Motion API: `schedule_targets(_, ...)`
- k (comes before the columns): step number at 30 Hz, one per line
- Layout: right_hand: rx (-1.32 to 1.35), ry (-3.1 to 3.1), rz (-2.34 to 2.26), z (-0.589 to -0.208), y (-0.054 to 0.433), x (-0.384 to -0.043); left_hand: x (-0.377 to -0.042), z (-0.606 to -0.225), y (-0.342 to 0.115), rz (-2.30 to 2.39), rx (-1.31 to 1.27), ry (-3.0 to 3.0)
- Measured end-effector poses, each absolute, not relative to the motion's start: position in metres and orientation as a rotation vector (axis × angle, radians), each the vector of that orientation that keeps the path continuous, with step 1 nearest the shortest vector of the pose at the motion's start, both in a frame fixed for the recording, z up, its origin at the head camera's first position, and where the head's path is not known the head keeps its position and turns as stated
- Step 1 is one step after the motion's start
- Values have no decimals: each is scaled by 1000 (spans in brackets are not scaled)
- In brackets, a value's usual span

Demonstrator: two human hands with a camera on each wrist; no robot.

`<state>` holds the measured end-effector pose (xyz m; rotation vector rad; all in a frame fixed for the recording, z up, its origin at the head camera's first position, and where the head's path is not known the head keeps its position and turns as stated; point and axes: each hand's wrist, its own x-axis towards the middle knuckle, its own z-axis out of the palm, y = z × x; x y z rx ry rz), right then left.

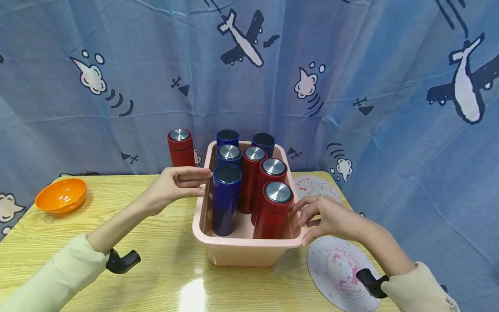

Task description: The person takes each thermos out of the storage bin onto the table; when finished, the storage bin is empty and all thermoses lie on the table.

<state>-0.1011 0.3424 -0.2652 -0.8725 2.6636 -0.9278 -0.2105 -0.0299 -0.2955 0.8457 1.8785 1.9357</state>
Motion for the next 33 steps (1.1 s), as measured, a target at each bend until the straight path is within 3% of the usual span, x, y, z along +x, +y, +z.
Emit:
schedule_targets(19, -866, 2657, -939, -265, 342, -101, -253, -298, -13, 1788, 957, 1783)
schedule_targets(33, -871, 2648, -942, -265, 341, -102, -258, -299, -8, 1691, 983, 1841)
